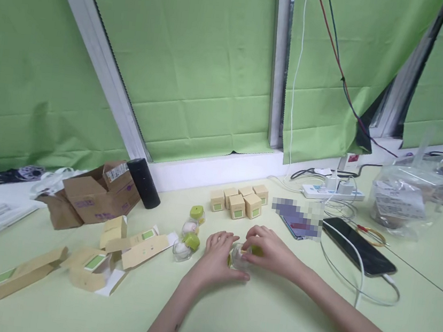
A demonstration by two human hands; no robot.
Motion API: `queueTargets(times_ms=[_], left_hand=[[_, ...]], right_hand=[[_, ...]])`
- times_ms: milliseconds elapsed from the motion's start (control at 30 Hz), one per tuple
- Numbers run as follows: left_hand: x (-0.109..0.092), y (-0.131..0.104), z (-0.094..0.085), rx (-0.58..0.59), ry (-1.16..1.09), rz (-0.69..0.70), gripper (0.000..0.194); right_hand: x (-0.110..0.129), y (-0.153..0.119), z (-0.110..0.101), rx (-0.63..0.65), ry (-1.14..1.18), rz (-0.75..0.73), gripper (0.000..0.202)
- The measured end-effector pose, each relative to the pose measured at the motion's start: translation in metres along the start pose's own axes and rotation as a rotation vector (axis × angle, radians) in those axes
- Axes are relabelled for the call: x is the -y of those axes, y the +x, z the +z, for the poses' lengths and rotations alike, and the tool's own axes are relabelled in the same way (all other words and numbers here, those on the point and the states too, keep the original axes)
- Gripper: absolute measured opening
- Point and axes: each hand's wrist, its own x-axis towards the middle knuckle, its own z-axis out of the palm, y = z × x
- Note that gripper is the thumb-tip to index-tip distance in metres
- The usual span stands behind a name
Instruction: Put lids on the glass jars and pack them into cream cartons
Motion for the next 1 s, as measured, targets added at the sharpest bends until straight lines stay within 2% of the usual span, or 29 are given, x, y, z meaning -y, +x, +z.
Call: queueTargets(times_ms=[67,133,200,267,367,433,500,567,633,700,767,833,900,1000], left_hand=[[-0.005,0.003,-0.007,0.038,-0.049,-0.02,0.097],[-0.012,0.01,-0.016,0.088,-0.114,-0.045,0.096],[-0.021,0.02,-0.023,0.114,-0.124,-0.032,0.087],[-0.03,0.032,-0.023,0.111,-0.048,0.029,0.074],[-0.045,0.048,-0.011,0.122,0.08,0.129,0.059],[-0.053,0.056,0.002,0.137,0.119,0.162,0.049],[-0.06,0.061,0.01,0.133,0.136,0.175,0.035],[-0.063,0.06,0.009,0.104,0.121,0.176,0.03],[-0.062,0.052,0.0,0.058,0.085,0.172,0.038],[-0.056,0.037,-0.013,-0.006,-0.051,0.123,0.047],[-0.045,0.019,-0.024,-0.099,-0.425,-0.022,0.054],[-0.031,0.0,-0.028,-0.209,-0.846,-0.144,0.058],[-0.019,-0.016,-0.025,-0.287,-1.148,-0.222,0.057],[-0.01,-0.03,-0.011,-0.306,-1.367,-0.301,0.044]], right_hand=[[0.001,0.002,0.004,-0.044,0.097,0.025,0.006],[-0.002,0.003,0.001,-0.137,0.294,0.095,0.005],[-0.008,0.005,-0.009,-0.273,0.482,0.19,0.009],[-0.014,0.007,-0.022,-0.419,0.576,0.265,0.014],[-0.019,0.009,-0.036,-0.584,0.659,0.313,0.018],[-0.018,0.01,-0.038,-0.607,0.727,0.33,0.021],[-0.014,0.011,-0.036,-0.569,0.791,0.346,0.024],[-0.01,0.011,-0.035,-0.529,0.843,0.36,0.027],[-0.006,0.011,-0.037,-0.522,0.879,0.36,0.03],[-0.002,0.011,-0.04,-0.528,0.896,0.354,0.032],[0.003,0.009,-0.04,-0.49,0.905,0.353,0.031],[0.01,0.008,-0.033,-0.391,0.92,0.358,0.03],[0.019,0.005,-0.021,-0.272,0.923,0.357,0.03],[0.03,-0.001,-0.003,-0.201,0.805,0.288,0.026]])
